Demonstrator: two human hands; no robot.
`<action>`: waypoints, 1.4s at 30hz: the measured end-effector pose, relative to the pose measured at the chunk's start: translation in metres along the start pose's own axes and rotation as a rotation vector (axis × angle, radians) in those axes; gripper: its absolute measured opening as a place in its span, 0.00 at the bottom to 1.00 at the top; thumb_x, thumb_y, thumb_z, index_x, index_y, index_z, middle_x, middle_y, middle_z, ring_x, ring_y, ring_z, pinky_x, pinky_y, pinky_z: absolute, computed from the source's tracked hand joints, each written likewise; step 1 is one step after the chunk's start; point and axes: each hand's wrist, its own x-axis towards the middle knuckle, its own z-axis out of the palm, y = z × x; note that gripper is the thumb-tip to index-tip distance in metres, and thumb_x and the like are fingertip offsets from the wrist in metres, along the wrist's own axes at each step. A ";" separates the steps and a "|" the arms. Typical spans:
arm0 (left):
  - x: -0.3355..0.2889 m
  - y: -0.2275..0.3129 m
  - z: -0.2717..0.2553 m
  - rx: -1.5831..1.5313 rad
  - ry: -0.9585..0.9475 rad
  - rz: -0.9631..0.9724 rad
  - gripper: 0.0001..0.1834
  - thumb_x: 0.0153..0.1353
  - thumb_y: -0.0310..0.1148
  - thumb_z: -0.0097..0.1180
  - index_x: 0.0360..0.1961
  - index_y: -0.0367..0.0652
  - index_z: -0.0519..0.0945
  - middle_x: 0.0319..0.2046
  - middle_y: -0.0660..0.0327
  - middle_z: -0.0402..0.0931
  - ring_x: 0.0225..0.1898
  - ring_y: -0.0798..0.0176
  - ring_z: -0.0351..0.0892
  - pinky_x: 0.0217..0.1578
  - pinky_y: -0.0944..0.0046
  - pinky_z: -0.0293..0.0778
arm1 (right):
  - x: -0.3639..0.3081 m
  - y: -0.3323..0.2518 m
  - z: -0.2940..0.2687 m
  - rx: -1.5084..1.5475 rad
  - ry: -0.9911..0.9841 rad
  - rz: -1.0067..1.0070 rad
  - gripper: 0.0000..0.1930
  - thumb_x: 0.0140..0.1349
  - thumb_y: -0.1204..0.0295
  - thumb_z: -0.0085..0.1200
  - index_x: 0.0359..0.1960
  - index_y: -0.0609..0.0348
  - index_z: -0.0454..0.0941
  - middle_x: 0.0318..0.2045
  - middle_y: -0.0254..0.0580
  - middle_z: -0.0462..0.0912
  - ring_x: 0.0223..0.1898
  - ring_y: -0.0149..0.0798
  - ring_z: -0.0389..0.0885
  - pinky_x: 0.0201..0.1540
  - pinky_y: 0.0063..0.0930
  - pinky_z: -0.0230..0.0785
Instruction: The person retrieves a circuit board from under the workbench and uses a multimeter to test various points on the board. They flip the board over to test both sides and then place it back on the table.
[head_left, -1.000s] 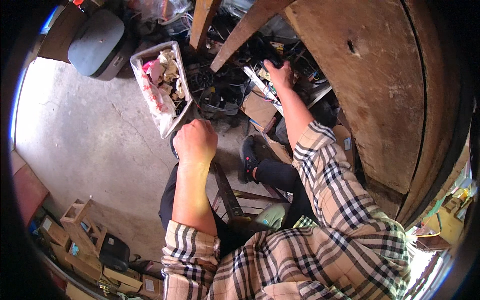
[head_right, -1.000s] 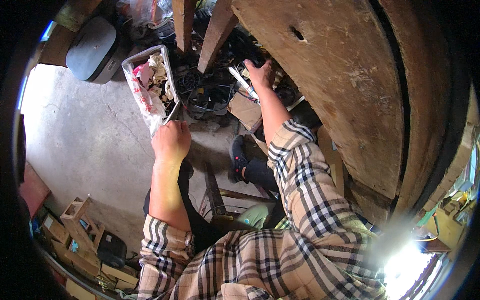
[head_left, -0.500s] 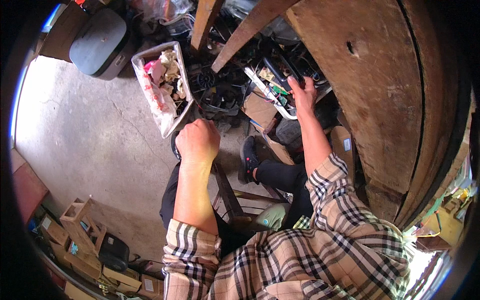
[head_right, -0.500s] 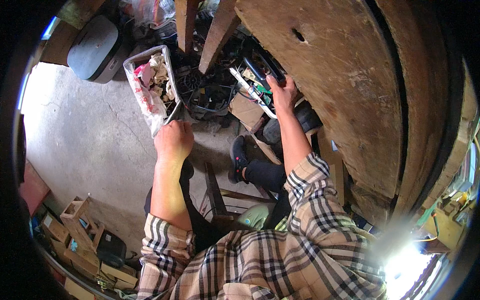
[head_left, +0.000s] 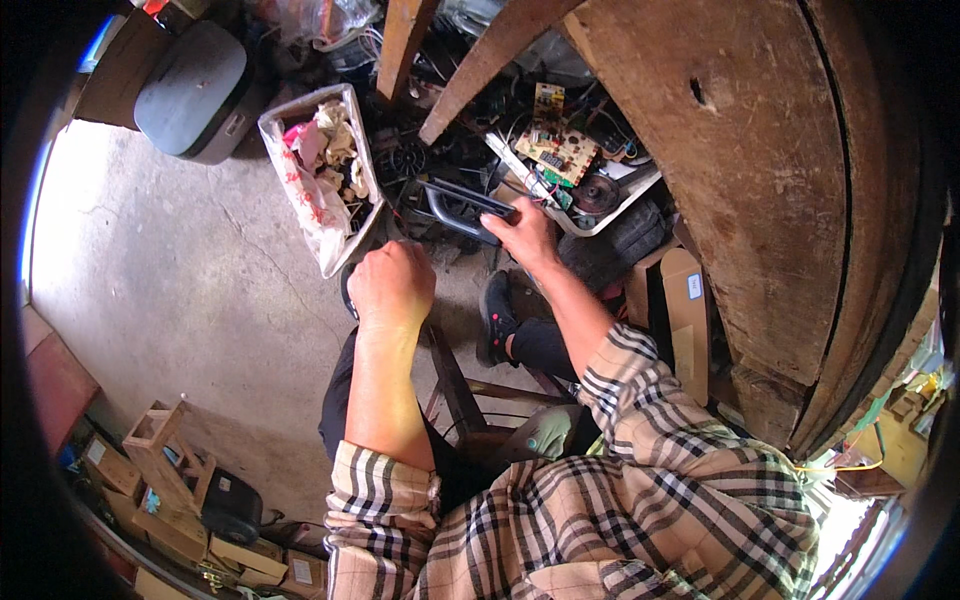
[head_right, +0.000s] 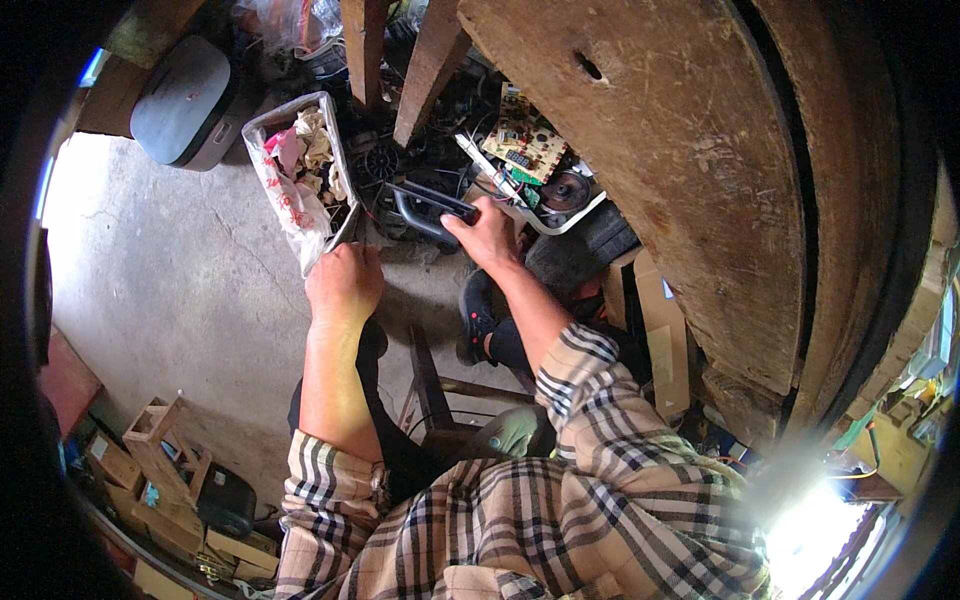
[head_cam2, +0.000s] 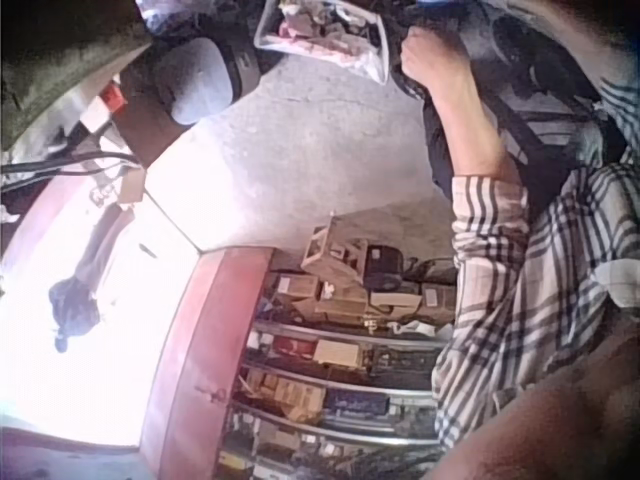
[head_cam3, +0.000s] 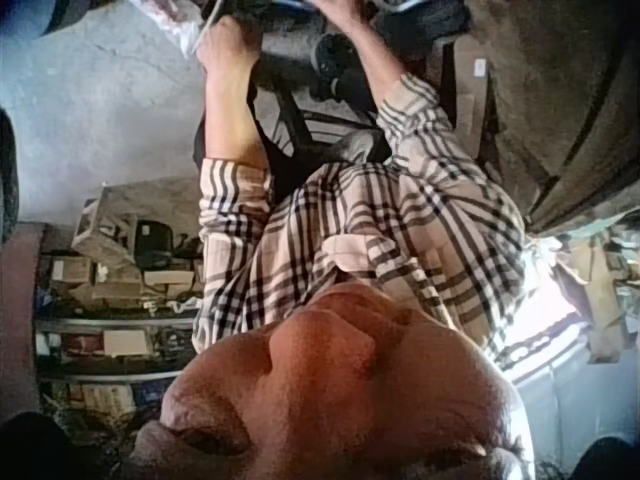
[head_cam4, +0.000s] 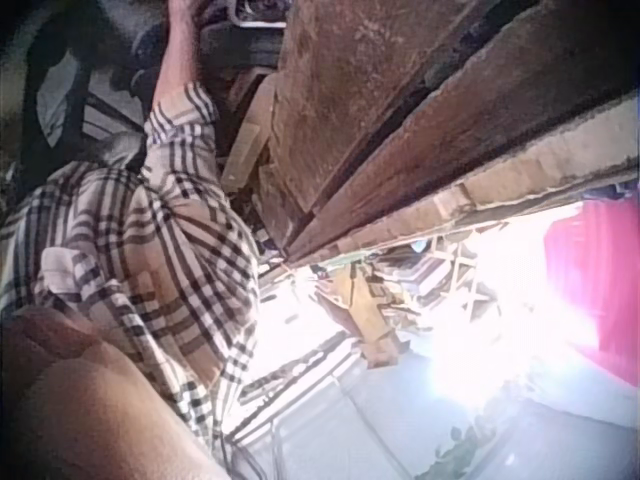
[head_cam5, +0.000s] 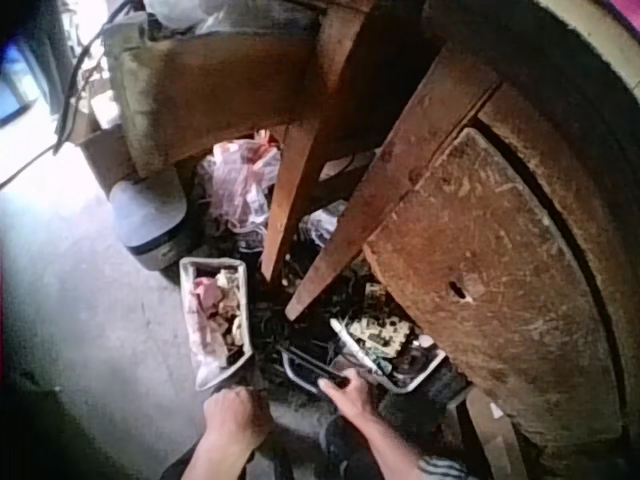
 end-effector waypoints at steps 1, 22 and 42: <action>0.000 0.001 -0.001 0.002 -0.003 0.001 0.20 0.62 0.44 0.49 0.27 0.38 0.82 0.27 0.44 0.80 0.32 0.40 0.81 0.38 0.47 0.76 | 0.005 -0.010 0.005 -0.011 0.026 -0.026 0.28 0.46 0.49 0.65 0.35 0.62 0.76 0.30 0.53 0.82 0.35 0.52 0.82 0.42 0.40 0.72; 0.000 0.004 -0.010 -0.033 -0.001 -0.023 0.19 0.61 0.43 0.49 0.26 0.37 0.82 0.27 0.44 0.81 0.33 0.43 0.82 0.38 0.49 0.77 | 0.076 -0.052 0.034 0.348 0.298 -0.232 0.12 0.54 0.71 0.60 0.41 0.58 0.77 0.33 0.46 0.82 0.34 0.41 0.82 0.40 0.34 0.74; -0.009 0.006 0.001 -0.047 0.034 0.047 0.19 0.61 0.41 0.49 0.24 0.37 0.82 0.26 0.44 0.80 0.32 0.42 0.82 0.37 0.48 0.76 | 0.147 0.016 -0.041 -0.266 0.570 0.048 0.30 0.44 0.61 0.64 0.52 0.53 0.76 0.49 0.54 0.78 0.54 0.51 0.73 0.57 0.43 0.65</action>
